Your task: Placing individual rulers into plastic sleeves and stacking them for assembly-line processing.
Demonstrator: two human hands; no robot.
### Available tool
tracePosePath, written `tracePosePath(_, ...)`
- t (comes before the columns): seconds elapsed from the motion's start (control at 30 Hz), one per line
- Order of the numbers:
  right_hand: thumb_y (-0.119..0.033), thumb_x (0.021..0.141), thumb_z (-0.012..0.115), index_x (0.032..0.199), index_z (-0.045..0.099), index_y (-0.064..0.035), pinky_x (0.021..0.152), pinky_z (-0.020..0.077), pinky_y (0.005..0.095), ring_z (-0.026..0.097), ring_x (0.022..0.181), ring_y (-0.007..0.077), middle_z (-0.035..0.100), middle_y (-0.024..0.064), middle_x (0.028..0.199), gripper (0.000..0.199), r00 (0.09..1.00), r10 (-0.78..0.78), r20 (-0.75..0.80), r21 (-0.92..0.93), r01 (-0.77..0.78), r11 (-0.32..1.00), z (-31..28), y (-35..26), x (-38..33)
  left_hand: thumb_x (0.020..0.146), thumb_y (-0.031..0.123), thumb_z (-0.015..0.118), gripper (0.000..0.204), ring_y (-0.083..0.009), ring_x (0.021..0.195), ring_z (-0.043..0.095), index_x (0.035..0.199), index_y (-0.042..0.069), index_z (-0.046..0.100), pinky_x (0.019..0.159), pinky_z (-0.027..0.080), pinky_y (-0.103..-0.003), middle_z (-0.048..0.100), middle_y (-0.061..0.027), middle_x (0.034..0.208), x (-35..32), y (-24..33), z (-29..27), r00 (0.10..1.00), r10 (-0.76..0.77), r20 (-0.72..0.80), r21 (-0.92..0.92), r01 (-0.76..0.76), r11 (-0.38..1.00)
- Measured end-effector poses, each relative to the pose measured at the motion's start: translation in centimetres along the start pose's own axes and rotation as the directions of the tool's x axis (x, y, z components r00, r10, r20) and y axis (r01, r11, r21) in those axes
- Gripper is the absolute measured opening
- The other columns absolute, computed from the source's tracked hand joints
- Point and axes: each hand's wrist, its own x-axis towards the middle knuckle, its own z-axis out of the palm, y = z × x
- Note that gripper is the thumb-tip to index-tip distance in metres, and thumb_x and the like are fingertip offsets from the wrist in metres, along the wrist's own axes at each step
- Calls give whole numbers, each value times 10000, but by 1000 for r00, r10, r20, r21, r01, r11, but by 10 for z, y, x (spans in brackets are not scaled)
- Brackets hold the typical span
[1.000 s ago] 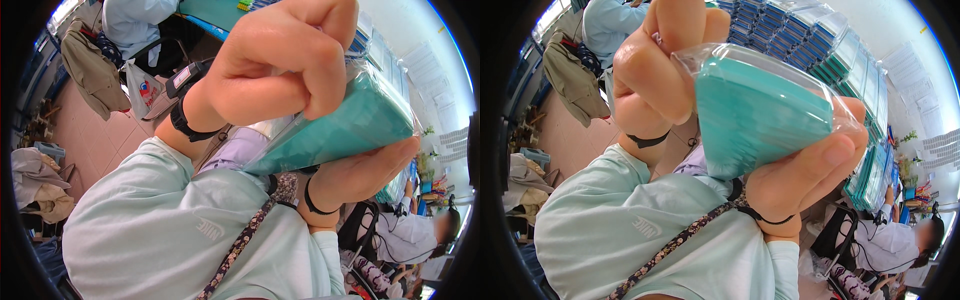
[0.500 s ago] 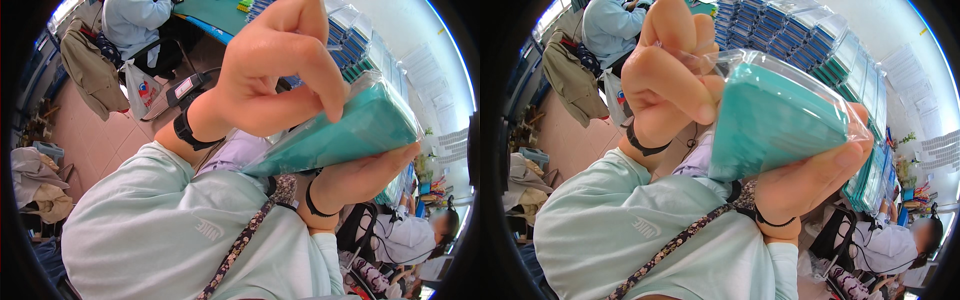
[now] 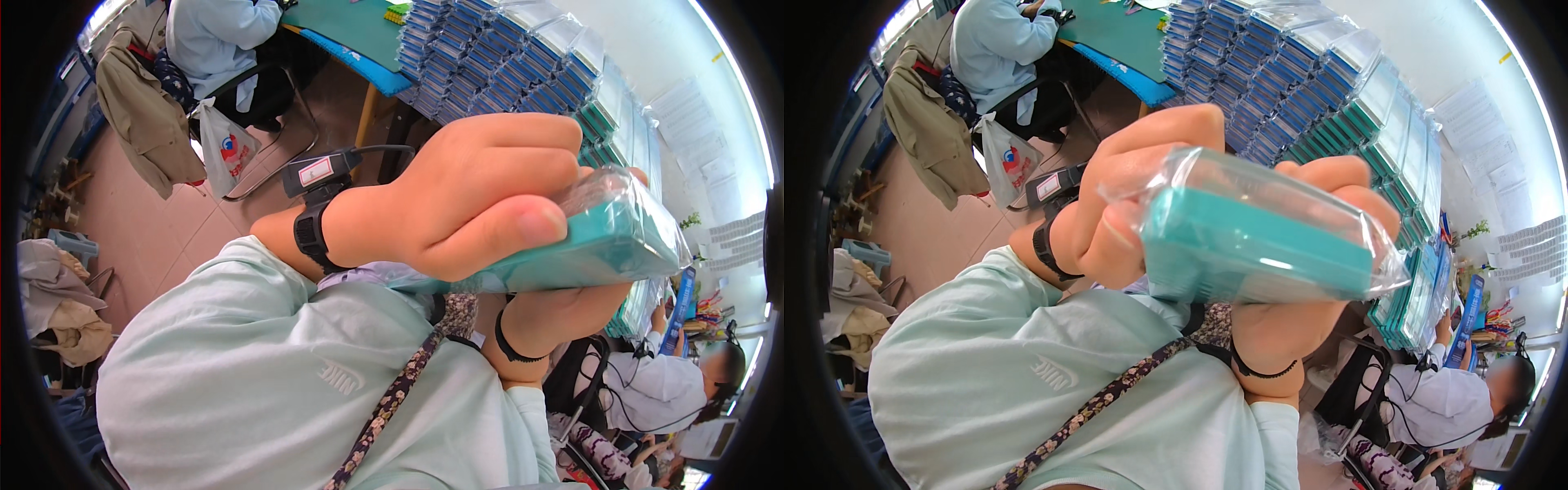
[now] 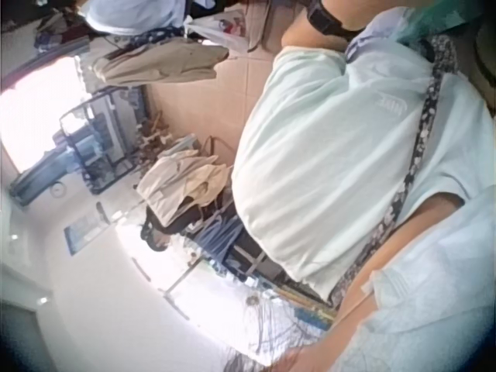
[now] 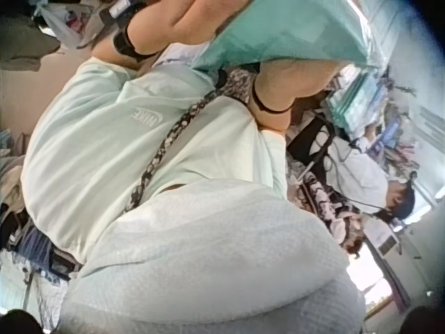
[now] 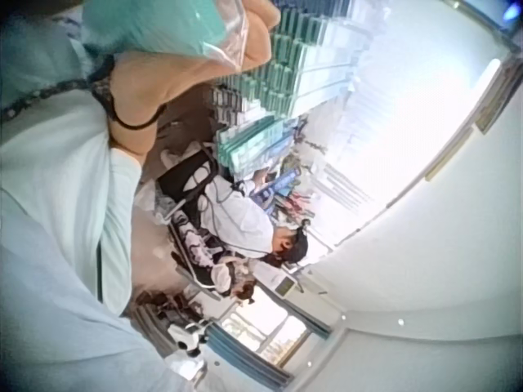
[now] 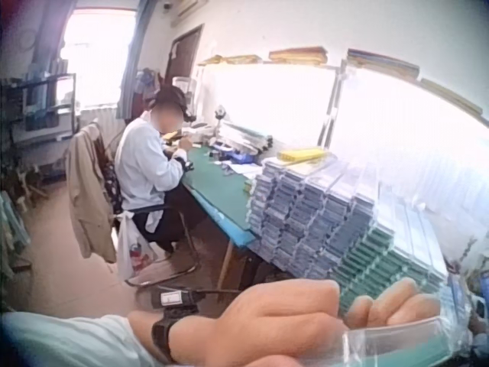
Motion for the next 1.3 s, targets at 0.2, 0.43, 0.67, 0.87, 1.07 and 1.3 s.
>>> tracePosePath(0.2, -379, 788, 696, 1058, 523, -29, 829, 436, 355, 545, 909, 240, 555, 130, 986, 475, 965, 207, 161, 390, -255, 885, -16, -3, -18, 909, 262, 463, 314, -289, 545, 408, 723, 11, 497, 479, 335, -365, 366, -117, 662, 1, -1, -6, 999, -47, -12, -127, 45, 991)
tracePosePath(0.43, -246, 672, 816, 1135, 579, -4, 869, 429, 336, 568, 983, 190, 628, 56, 1044, 573, 751, 274, 600, -148, -232, 961, -42, 2, 3, 929, 229, 453, 275, -312, 592, 463, 760, 16, 493, 519, 375, -369, 431, -119, 665, 0, -2, -4, 983, -165, -80, -58, 160, 985)
tracePosePath(0.67, -143, 661, 810, 1088, 591, -10, 819, 444, 306, 578, 923, 166, 632, 40, 1004, 498, 724, 435, 535, -214, -382, 899, -43, 4, 5, 945, 234, 444, 284, -307, 602, 487, 776, 17, 511, 536, 388, -372, 462, -122, 645, 0, -1, -8, 946, -320, -58, -73, 316, 946)
tracePosePath(0.87, -256, 679, 804, 1004, 630, 15, 781, 458, 318, 596, 883, 209, 634, 93, 999, 458, 530, 449, 720, -424, -177, 888, -53, 1, 22, 952, 242, 437, 323, -202, 531, 422, 753, -1, 509, 503, 353, -286, 445, -72, 637, -2, -9, -9, 956, -285, -74, -27, 284, 958)
tracePosePath(1.07, -294, 669, 780, 906, 645, 56, 694, 472, 332, 601, 796, 249, 616, 161, 902, 443, 702, 195, 685, -348, 80, 934, -139, -25, 39, 938, 210, 498, 341, -165, 518, 404, 680, -14, 493, 498, 342, -283, 416, -48, 595, -11, -15, -24, 934, -357, 3, -61, 356, 932)
tracePosePath(1.3, -420, 784, 663, 916, 606, -50, 1004, 340, 468, 506, 940, 225, 563, 57, 891, 398, 920, -284, 270, -44, 307, 951, -262, -135, 48, 994, 280, 409, 349, -54, 492, 260, 748, 40, 467, 453, 220, -207, 338, 24, 591, -33, -31, -36, 793, -607, -59, -520, 494, 696)
